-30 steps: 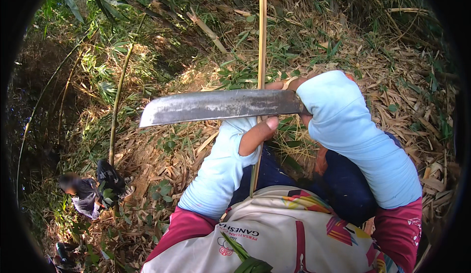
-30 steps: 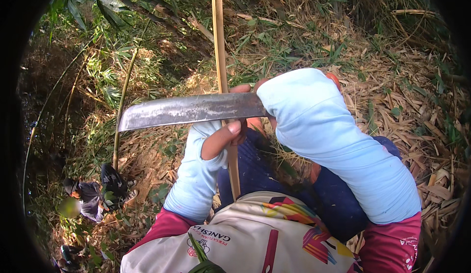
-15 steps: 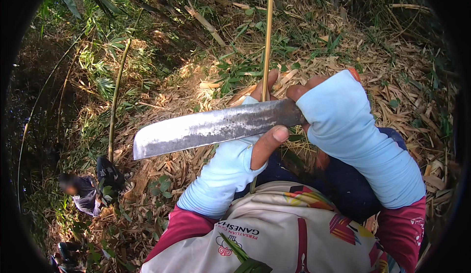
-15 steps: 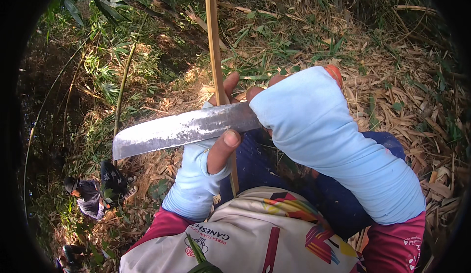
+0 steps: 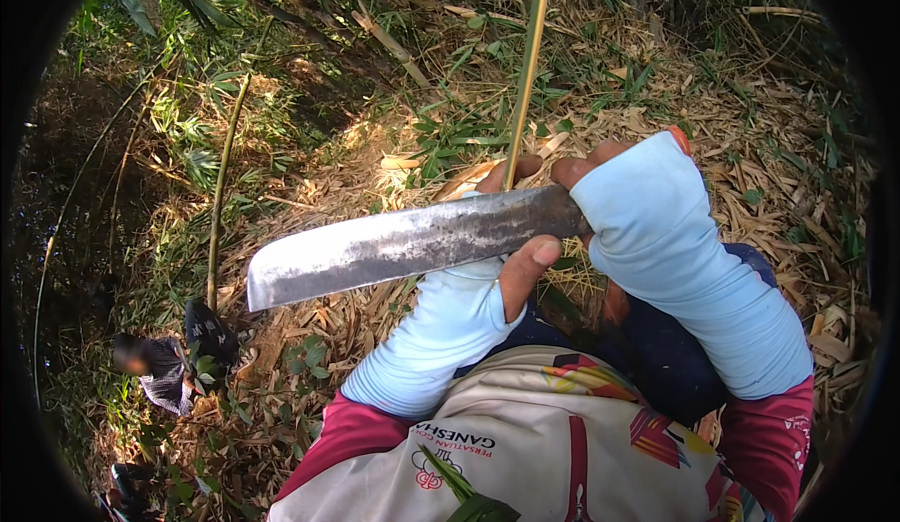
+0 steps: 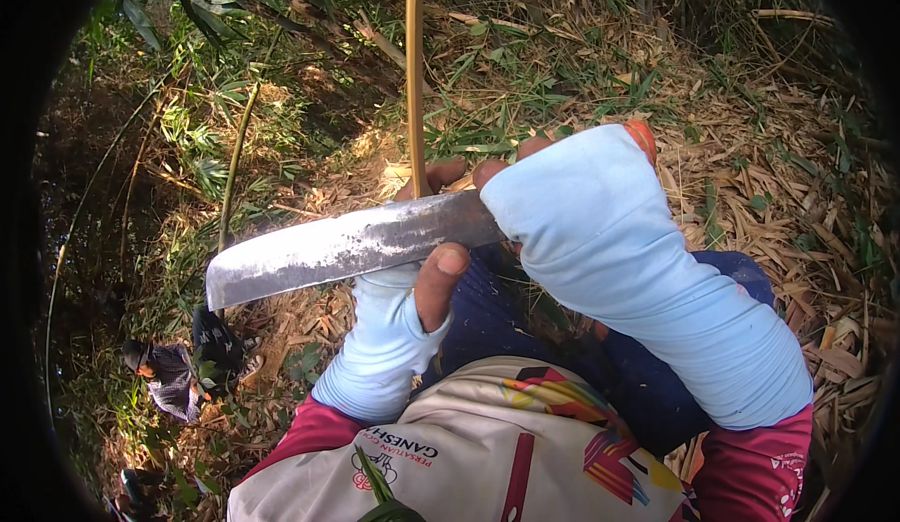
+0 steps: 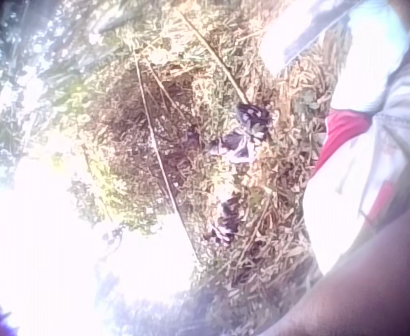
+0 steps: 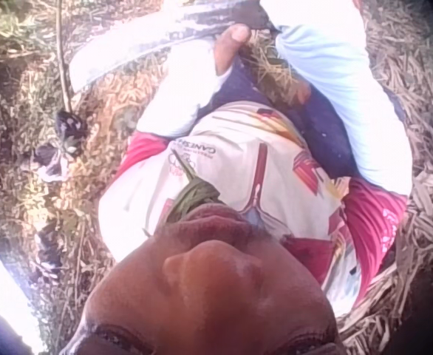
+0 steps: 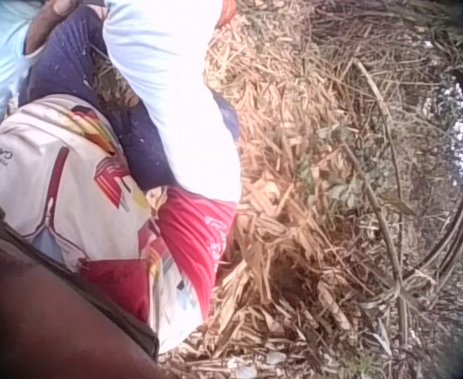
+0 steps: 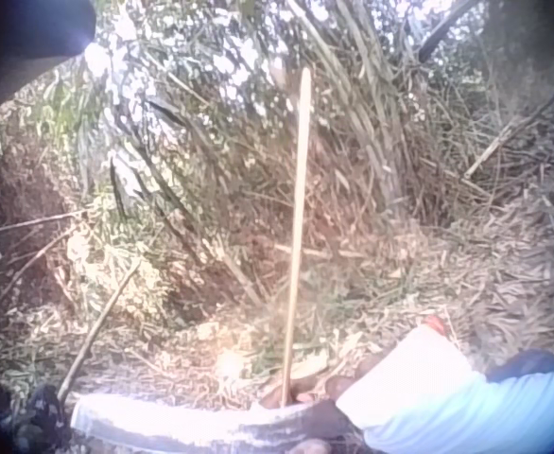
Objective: The person uses a large knife to split a long bamboo stalk into thin strips. They hold the bamboo vertically and repeatedly strike it with the knife to separate the layers, creating long, thin pieces.
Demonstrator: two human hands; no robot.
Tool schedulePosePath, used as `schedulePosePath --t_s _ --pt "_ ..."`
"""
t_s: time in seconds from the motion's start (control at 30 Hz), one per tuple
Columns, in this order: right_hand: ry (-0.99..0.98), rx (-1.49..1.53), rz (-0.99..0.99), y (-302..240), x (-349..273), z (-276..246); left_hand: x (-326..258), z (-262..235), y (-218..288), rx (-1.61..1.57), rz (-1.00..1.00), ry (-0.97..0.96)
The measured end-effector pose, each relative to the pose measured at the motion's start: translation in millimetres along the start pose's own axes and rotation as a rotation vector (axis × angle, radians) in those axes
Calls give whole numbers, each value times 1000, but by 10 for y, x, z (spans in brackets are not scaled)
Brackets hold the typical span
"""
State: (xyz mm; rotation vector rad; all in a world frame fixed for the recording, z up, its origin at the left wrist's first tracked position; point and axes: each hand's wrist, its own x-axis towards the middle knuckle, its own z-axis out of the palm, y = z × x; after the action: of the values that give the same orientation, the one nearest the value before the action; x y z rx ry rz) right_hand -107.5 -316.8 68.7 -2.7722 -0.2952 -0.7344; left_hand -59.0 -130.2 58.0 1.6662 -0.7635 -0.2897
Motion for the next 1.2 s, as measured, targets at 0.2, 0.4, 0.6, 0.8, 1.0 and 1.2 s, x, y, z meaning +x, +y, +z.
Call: schedulePosePath --t_s 0.2,0.4,0.6,0.8,1.0,1.2 --pt "-16 21 13 -5 -4 -1 -21 43 9 -9 -6 56" --pt "-38 -87 19 -9 8 15 -48 85 2 104 18 140" --pt "-20 -152 11 47 7 35 -33 130 -32 178 -10 197" --pt "-68 -161 48 117 61 131 27 190 -213 156 -15 252" --pt "-10 -244 29 223 98 279 74 103 -410 145 -56 118" --pt "-67 -139 352 620 284 -15 -125 68 -601 222 -142 24"
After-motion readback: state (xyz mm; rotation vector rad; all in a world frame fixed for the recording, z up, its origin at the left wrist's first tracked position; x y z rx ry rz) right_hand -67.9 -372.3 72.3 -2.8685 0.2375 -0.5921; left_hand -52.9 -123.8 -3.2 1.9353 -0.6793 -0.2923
